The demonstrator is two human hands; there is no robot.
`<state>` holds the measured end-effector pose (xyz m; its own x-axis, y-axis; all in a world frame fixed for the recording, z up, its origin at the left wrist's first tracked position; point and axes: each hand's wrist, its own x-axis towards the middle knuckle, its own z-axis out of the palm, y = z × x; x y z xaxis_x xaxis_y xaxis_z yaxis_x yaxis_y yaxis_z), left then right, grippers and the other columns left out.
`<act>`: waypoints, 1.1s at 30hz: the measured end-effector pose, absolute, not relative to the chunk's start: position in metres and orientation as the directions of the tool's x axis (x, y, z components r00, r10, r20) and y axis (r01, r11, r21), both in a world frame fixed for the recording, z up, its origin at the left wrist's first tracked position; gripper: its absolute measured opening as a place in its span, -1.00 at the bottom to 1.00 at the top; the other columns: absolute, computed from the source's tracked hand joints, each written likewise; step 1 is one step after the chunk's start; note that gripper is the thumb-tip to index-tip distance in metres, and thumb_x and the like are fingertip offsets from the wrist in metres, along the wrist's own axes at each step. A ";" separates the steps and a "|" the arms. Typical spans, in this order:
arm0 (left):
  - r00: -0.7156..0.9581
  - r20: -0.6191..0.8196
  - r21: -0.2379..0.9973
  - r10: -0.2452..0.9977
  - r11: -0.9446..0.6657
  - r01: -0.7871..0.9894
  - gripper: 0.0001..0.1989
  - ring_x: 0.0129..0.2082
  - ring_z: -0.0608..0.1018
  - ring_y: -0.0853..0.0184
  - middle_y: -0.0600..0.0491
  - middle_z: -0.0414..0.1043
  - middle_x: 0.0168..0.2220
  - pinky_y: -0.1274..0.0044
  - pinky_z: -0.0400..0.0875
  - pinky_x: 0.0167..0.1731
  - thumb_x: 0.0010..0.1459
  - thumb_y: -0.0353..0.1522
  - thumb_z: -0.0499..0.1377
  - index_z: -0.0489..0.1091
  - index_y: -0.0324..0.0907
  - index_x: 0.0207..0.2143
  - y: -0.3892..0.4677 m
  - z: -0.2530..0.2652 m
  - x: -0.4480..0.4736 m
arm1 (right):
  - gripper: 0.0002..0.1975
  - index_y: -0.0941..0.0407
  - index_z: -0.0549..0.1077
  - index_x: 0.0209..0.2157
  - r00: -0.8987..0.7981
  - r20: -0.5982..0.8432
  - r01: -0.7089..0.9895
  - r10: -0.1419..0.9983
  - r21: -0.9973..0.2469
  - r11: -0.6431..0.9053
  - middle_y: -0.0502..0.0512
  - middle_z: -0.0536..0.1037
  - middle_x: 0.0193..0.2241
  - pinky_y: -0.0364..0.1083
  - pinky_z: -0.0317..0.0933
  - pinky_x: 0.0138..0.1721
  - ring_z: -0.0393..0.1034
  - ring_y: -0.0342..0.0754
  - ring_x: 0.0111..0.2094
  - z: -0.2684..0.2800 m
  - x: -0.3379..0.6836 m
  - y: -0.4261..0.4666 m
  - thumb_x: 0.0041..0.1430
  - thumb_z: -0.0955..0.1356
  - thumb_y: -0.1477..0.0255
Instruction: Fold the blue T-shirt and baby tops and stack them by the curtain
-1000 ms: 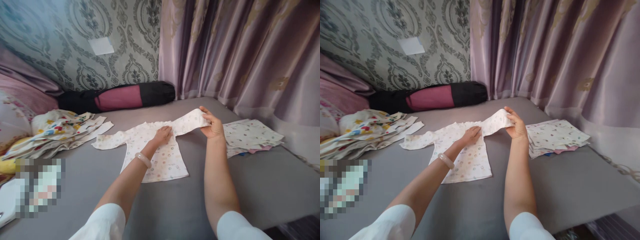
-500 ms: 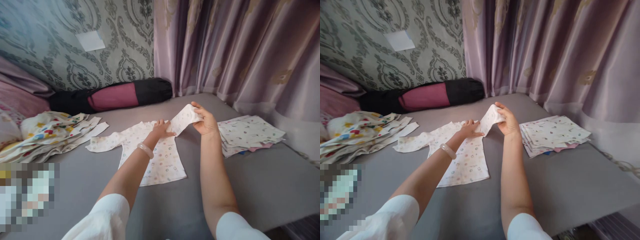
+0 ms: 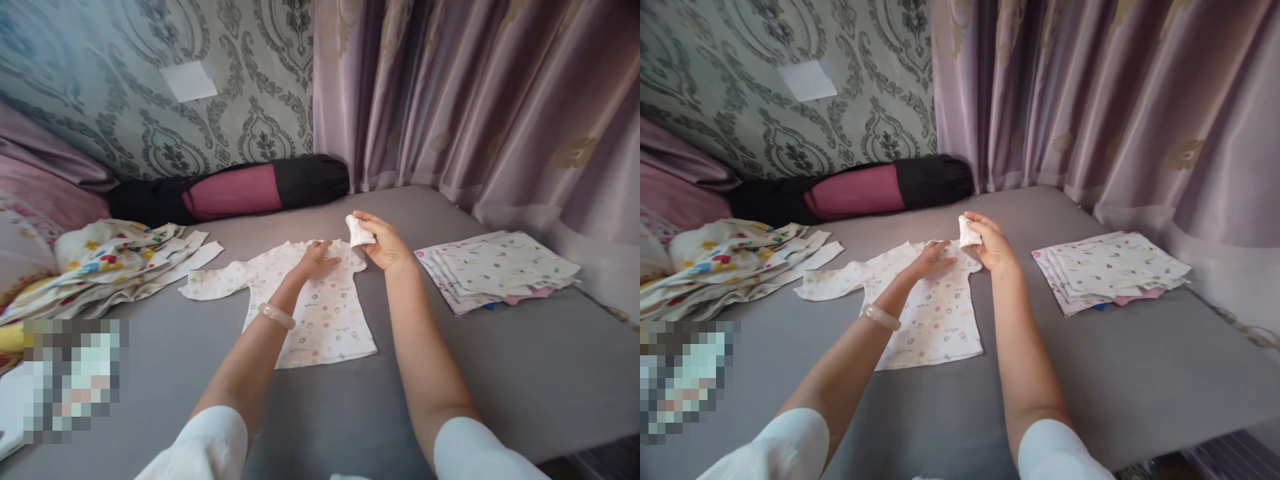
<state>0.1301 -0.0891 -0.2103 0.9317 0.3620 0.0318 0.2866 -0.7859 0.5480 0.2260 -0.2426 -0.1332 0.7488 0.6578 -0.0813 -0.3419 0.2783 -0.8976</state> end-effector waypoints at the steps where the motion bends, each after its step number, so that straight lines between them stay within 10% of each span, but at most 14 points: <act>1: 0.911 0.041 0.611 0.411 -0.731 0.303 -0.38 0.00 0.42 0.15 -0.18 0.33 0.04 0.34 0.30 0.03 0.12 -0.12 0.16 0.25 -0.21 0.18 -0.086 -0.211 0.122 | -0.75 0.05 0.49 -0.30 0.746 -0.095 -0.353 0.659 -0.895 0.271 -0.03 0.56 -0.34 -0.21 0.28 -0.49 0.40 -0.14 -0.39 -0.134 0.225 -0.240 -0.13 0.42 0.49; 6: 0.708 -0.078 0.903 0.702 -0.251 0.348 -0.55 -0.24 0.53 0.29 -0.12 0.48 -0.15 0.50 0.43 -0.27 0.11 -0.13 0.16 0.42 -0.27 -0.07 -0.069 -0.208 0.075 | -0.77 0.06 0.46 -0.28 0.705 -0.196 -0.443 0.682 -0.872 0.207 -0.04 0.54 -0.41 -0.20 0.32 -0.51 0.38 -0.15 -0.44 -0.144 0.214 -0.222 -0.04 0.38 0.56; 12: 0.575 -0.141 0.978 0.806 0.023 0.207 -0.61 -0.35 0.56 0.34 -0.07 0.53 -0.25 0.52 0.43 -0.35 0.04 -0.13 0.22 0.43 -0.24 -0.20 -0.062 -0.218 0.035 | -0.74 0.13 0.42 -0.17 0.622 -0.316 -0.487 0.716 -0.873 0.038 -0.01 0.51 -0.44 -0.22 0.33 -0.46 0.42 -0.19 -0.45 -0.166 0.187 -0.197 0.06 0.36 0.61; 22: 0.642 0.067 0.896 0.764 -0.329 0.299 -0.57 -0.28 0.52 0.29 -0.04 0.47 -0.27 0.43 0.40 -0.18 0.14 -0.22 0.15 0.34 -0.24 0.01 -0.073 -0.237 0.037 | -0.88 0.16 0.45 -0.25 0.583 -0.328 -0.454 0.743 -0.890 -0.038 0.13 0.57 -0.22 -0.18 0.38 -0.33 0.51 -0.12 -0.31 -0.173 0.185 -0.199 0.15 0.34 0.59; 27: 0.579 0.199 0.667 0.790 -0.543 0.511 -0.59 -0.03 0.40 0.09 -0.17 0.34 -0.11 0.30 0.27 0.04 -0.03 -0.20 0.31 0.42 -0.27 -0.18 -0.091 -0.236 0.051 | -0.87 0.15 0.46 -0.33 0.679 -0.315 -0.454 0.663 -0.890 0.041 0.09 0.60 -0.31 -0.23 0.37 -0.38 0.51 -0.16 -0.34 -0.163 0.206 -0.212 0.15 0.32 0.64; 33: 0.544 0.118 0.705 0.831 -0.456 0.543 -0.85 -0.07 0.41 0.13 -0.09 0.32 -0.19 0.34 0.29 0.01 -0.03 -0.31 0.28 0.43 -0.19 -0.44 -0.090 -0.237 0.058 | -0.89 0.15 0.47 -0.36 0.708 -0.327 -0.474 0.626 -0.877 0.079 0.07 0.60 -0.35 -0.26 0.35 -0.45 0.49 -0.19 -0.39 -0.161 0.218 -0.220 0.18 0.32 0.59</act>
<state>0.0578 -0.0902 -0.2374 0.5439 0.8309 0.1178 0.5434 -0.4556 0.7051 0.2179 -0.2204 -0.1611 0.7084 0.6255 -0.3269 -0.4741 0.0787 -0.8769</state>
